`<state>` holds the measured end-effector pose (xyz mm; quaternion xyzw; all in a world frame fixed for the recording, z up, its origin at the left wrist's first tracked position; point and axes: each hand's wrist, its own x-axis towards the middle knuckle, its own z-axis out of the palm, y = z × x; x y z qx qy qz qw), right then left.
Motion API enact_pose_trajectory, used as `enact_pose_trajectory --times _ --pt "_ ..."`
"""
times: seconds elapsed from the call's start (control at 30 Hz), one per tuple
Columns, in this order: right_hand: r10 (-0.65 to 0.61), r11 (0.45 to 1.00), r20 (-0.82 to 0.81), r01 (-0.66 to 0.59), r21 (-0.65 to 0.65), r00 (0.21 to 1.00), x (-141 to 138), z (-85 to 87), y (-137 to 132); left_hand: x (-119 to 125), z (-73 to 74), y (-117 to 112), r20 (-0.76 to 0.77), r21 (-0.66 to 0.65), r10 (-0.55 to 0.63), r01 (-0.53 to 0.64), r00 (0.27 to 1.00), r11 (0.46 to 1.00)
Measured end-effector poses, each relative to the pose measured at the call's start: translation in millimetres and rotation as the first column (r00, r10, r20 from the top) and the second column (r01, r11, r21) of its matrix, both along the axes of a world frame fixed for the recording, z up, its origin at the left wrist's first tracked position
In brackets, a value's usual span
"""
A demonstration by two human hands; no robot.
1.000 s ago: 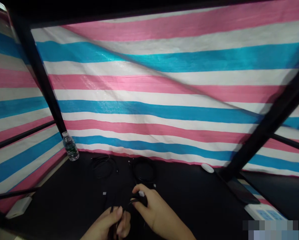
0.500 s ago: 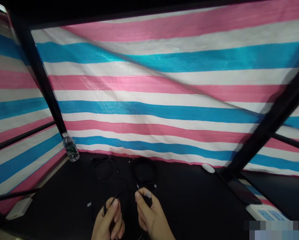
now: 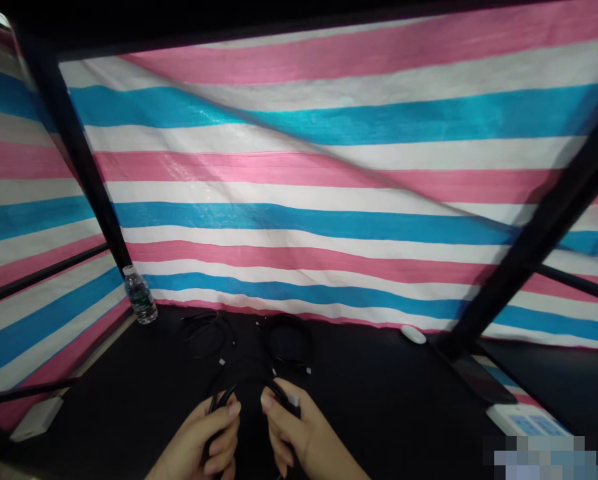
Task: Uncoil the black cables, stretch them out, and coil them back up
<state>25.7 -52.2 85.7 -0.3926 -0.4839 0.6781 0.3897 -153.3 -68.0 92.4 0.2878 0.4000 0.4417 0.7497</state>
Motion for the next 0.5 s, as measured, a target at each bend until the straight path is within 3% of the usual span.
enact_pose_trajectory --times 0.07,0.13,0.23,0.3,0.4,0.5 --pt "-0.071 0.990 0.031 0.074 -0.120 0.997 -3 -7.6 -2 -6 2.3 2 -0.066 0.059 -0.015 0.019 0.998 0.998" --pt "-0.062 0.987 0.114 0.078 -0.137 0.992 -3 -8.7 -4 -10 6.6 4 -0.142 0.116 -0.045 0.062 0.989 0.991" --pt "0.030 0.997 0.312 -0.053 0.063 0.950 1 4.9 -8 -12 16.4 6 -0.287 0.144 -0.200 0.248 0.937 0.958" --pt "0.018 0.969 0.434 -0.123 0.215 0.901 3 17.2 -9 -11 23.7 8 -0.359 0.129 -0.273 0.338 0.892 0.932" --pt "-0.069 0.920 0.527 -0.150 0.363 0.847 2 24.8 -8 -10 31.7 9 -0.414 0.106 -0.273 0.344 0.868 0.933" --pt "-0.146 0.871 0.530 -0.146 0.469 0.835 -1 14.7 -4 -13 30.9 6 -0.358 0.084 -0.239 0.286 0.903 0.954"
